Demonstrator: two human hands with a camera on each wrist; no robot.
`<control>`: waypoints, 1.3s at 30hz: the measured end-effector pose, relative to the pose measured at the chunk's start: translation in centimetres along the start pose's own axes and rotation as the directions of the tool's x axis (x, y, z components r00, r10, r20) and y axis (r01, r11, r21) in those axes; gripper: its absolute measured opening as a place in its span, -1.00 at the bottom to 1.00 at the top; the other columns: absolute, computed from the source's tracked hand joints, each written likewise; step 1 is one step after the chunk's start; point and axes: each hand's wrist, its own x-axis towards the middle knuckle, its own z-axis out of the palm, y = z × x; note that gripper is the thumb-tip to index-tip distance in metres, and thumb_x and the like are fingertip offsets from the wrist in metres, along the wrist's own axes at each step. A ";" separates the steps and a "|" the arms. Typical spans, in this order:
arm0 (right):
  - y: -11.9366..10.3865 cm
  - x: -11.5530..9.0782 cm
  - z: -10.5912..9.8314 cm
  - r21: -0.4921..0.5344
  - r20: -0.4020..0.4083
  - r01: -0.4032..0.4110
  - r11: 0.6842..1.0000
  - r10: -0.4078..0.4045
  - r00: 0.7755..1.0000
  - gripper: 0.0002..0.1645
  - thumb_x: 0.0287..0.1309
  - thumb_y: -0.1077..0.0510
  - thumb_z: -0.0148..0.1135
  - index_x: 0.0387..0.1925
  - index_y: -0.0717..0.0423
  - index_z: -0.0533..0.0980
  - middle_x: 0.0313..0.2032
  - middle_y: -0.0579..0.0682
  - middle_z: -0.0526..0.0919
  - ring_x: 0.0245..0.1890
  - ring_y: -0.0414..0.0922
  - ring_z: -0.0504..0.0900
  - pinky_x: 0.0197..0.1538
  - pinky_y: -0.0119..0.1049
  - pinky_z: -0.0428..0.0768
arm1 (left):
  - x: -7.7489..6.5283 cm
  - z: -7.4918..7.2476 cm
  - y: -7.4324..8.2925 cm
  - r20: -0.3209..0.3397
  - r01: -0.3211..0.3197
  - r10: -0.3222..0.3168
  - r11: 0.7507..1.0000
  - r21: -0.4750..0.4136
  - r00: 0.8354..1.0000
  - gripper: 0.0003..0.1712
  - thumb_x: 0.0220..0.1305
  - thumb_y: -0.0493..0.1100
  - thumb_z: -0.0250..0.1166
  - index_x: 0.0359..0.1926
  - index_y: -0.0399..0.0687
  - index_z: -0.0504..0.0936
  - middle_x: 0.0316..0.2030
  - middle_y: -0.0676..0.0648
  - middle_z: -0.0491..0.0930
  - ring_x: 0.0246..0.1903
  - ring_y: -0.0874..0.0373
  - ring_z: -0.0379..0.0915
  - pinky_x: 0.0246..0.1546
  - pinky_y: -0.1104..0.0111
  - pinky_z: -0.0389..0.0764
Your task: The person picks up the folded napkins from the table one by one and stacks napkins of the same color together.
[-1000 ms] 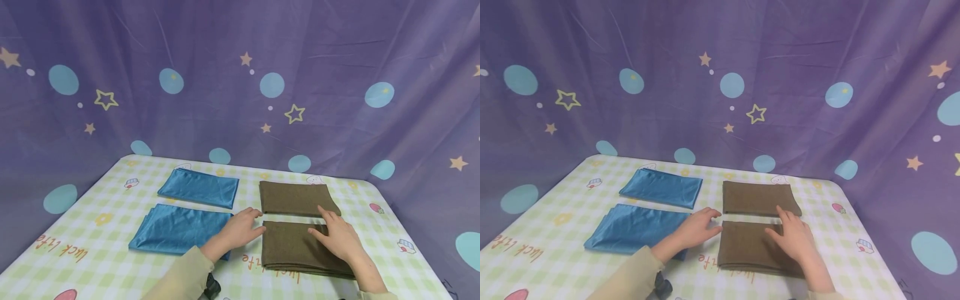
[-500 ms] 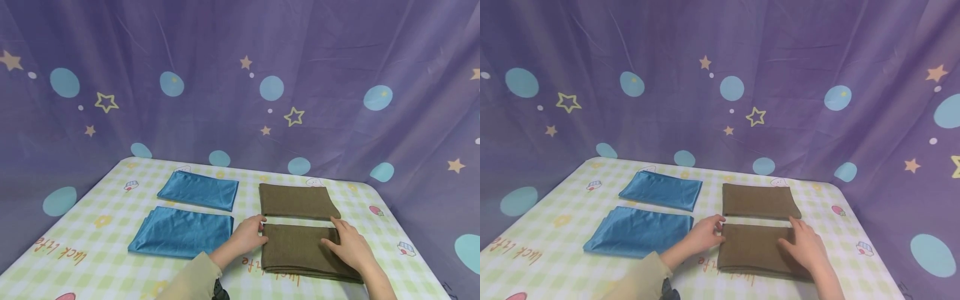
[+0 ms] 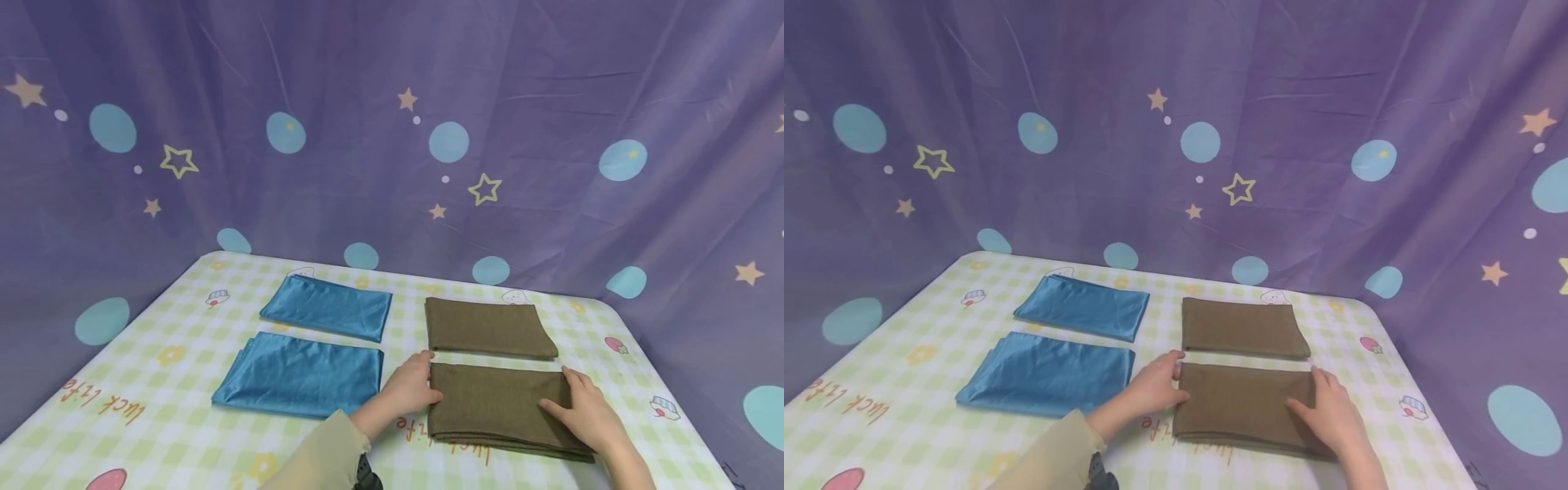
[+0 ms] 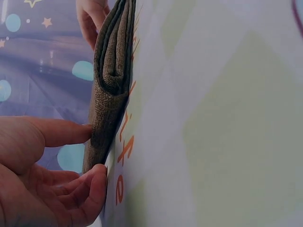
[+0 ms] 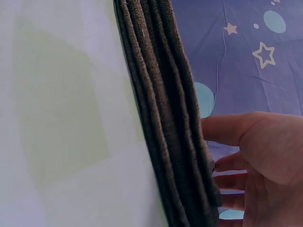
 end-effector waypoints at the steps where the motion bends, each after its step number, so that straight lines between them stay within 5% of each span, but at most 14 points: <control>1: 0.1 0.1 0.0 0.008 0.018 -0.012 1.000 0.012 1.000 0.13 0.00 -0.28 0.18 0.22 0.55 0.04 0.13 0.54 0.16 0.11 0.44 0.17 0.05 0.25 0.29 | 0.0 0.0 0.0 -0.001 0.001 -0.001 1.000 0.002 1.000 -0.22 -0.08 -0.17 0.40 0.16 -0.34 0.29 -0.30 -0.14 0.50 -0.33 0.04 0.47 -0.34 0.27 0.48; 6: 0.5 0.4 0.1 0.040 0.065 -0.050 0.998 0.047 0.997 0.16 0.02 -0.28 0.17 0.23 0.60 -0.01 0.12 0.59 0.15 0.12 0.43 0.18 0.06 0.22 0.29 | 0.1 0.2 -0.1 -0.021 -0.004 0.004 1.000 0.026 1.000 -0.21 -0.13 -0.17 0.42 0.15 -0.34 0.32 -0.35 -0.11 0.50 -0.34 0.04 0.46 -0.33 0.28 0.48; 17: 0.7 0.6 0.0 -0.034 0.029 -0.113 0.993 0.114 0.993 0.14 0.01 -0.27 0.17 0.11 0.72 0.07 0.00 0.65 0.24 0.03 0.49 0.24 0.02 0.22 0.32 | 0.3 0.7 -0.1 -0.002 0.041 -0.041 0.999 0.025 0.999 -0.27 -0.11 -0.17 0.42 0.10 -0.38 0.38 -0.39 -0.08 0.48 -0.33 0.06 0.43 -0.27 0.29 0.48; 27: 0.4 0.3 -0.1 0.025 -0.007 -0.131 0.991 0.131 0.991 0.01 -0.02 -0.20 0.23 0.07 0.65 0.21 -0.10 0.58 0.34 -0.05 0.44 0.33 -0.01 0.19 0.35 | 0.3 0.8 -0.7 -0.022 0.006 -0.007 0.997 -0.081 1.000 -0.30 -0.13 -0.22 0.43 0.07 -0.28 0.36 -0.44 -0.04 0.47 -0.45 0.15 0.38 -0.41 0.34 0.42; 39: 1.0 0.7 0.0 0.140 -0.008 -0.218 0.966 0.221 0.975 -0.06 -0.05 -0.10 0.28 0.06 0.65 0.23 -0.06 0.52 0.43 -0.02 0.40 0.38 -0.02 0.16 0.38 | 0.4 0.8 -0.8 -0.067 -0.032 0.020 0.984 -0.173 0.998 -0.36 -0.11 -0.29 0.40 0.04 -0.20 0.34 -0.47 0.02 0.53 -0.42 0.18 0.43 -0.34 0.37 0.44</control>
